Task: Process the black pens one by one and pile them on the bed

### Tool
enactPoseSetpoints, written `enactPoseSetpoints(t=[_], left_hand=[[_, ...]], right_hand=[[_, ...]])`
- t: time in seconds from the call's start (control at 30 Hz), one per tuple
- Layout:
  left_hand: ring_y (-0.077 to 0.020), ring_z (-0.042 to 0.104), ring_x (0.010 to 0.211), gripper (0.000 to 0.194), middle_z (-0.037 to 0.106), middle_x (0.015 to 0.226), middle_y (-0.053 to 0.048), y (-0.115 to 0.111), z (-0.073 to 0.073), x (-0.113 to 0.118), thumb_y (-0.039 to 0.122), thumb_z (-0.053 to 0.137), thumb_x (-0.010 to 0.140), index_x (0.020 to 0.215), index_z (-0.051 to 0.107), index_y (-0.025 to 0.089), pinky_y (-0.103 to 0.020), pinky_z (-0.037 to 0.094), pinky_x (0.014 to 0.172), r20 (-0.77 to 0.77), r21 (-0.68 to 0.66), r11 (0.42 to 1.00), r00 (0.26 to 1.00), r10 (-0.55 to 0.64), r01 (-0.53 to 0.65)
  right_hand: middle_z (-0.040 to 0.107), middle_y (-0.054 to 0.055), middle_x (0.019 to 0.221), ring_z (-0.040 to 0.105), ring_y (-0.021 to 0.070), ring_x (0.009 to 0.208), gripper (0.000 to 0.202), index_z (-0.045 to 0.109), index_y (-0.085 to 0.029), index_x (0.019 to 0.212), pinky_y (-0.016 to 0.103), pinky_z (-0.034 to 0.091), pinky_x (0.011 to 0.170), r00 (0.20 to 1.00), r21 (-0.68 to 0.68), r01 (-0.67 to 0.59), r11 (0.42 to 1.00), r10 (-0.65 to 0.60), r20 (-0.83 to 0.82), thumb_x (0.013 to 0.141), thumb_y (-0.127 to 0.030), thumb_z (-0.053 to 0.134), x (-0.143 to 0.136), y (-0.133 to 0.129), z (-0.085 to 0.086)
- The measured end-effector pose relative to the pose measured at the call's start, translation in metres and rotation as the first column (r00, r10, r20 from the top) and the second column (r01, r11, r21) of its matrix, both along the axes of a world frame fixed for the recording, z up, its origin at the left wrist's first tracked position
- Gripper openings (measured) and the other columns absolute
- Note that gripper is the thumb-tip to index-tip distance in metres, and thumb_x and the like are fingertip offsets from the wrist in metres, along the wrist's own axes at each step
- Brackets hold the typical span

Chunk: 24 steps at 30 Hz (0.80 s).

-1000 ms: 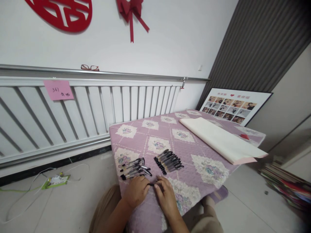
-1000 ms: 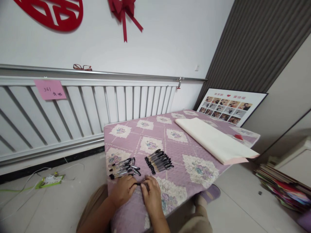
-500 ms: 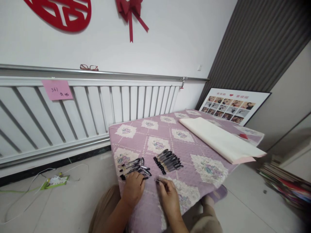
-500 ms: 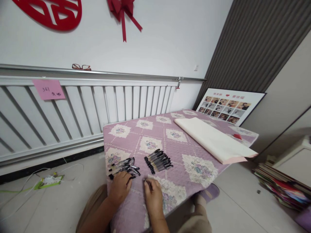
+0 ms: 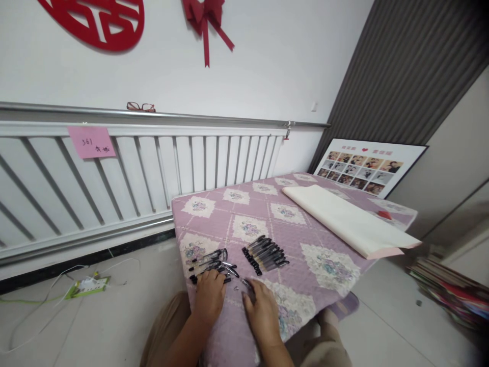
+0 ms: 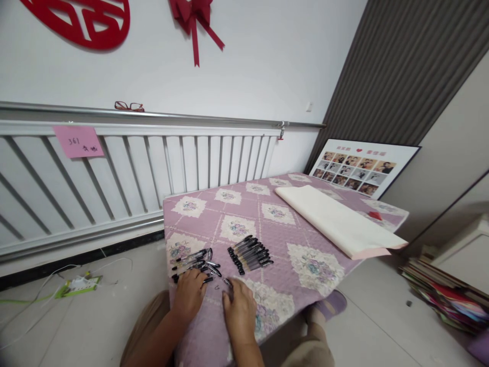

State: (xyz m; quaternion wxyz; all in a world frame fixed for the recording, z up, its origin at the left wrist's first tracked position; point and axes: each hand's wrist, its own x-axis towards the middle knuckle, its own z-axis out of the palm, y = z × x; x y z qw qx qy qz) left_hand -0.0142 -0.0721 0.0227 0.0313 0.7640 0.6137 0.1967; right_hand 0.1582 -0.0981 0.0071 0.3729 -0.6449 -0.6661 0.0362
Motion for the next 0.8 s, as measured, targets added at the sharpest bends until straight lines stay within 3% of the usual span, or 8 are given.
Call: enactPoseSetpoints(t=[0.23,0.47,0.63,0.7,0.8], left_hand=[[-0.0233,0.052,0.098,0.022,0.061,0.097,-0.005,0.0,0.003,0.001,0.018,0.044,0.091,0.1,0.063,0.025,-0.038,0.035,0.085,-0.04,-0.018,1.0,0.999,0.004,-0.005],[-0.0227,0.051,0.097,0.025,0.061,0.099,-0.004,0.002,0.001,0.0,0.016,0.044,0.09,0.104,0.063,0.025,-0.037,0.035,0.085,-0.057,0.003,1.0,0.998,0.03,-0.03],[-0.023,0.051,0.098,0.027,0.06,0.1,-0.004,0.003,0.0,0.0,0.013,0.045,0.09,0.105,0.062,0.026,-0.037,0.035,0.086,-0.039,0.0,0.999,0.998,0.053,-0.053],[-0.0233,0.051,0.099,0.027,0.06,0.102,-0.004,0.002,0.0,0.001,0.012,0.045,0.09,0.105,0.063,0.026,-0.038,0.035,0.086,-0.034,0.003,0.999,0.998,0.052,-0.052],[-0.0234,0.05,0.1,0.027,0.06,0.103,-0.004,0.002,-0.001,0.001,0.013,0.045,0.091,0.103,0.064,0.027,-0.038,0.034,0.087,-0.025,0.025,0.999,0.999,0.037,-0.036]], right_hand=[[0.069,0.005,0.095,0.063,0.0235,0.09,0.025,0.065,-0.025,0.097,0.033,0.048,0.08,0.981,-0.096,-0.17,0.981,0.178,0.08,0.076,-0.016,0.055,-0.011,-0.001,0.016],[0.067,0.005,0.088,0.064,0.0211,0.083,0.027,0.066,-0.022,0.09,0.029,0.05,0.077,0.977,-0.053,-0.209,0.976,0.21,0.017,0.074,-0.007,0.051,-0.031,0.017,0.011],[0.067,0.005,0.092,0.064,0.02,0.086,0.027,0.066,-0.023,0.096,0.028,0.05,0.079,0.958,0.004,-0.277,0.961,0.277,-0.069,0.077,-0.01,0.051,-0.036,0.022,0.011],[0.066,0.006,0.096,0.062,0.0202,0.091,0.027,0.064,-0.022,0.101,0.031,0.049,0.083,0.963,0.035,-0.258,0.965,0.26,-0.07,0.082,-0.013,0.048,-0.029,0.023,0.011],[0.065,0.01,0.104,0.059,0.024,0.097,0.026,0.063,-0.019,0.105,0.039,0.046,0.088,0.997,0.072,-0.078,0.994,0.077,0.018,0.085,-0.02,0.047,-0.007,0.026,0.006]])
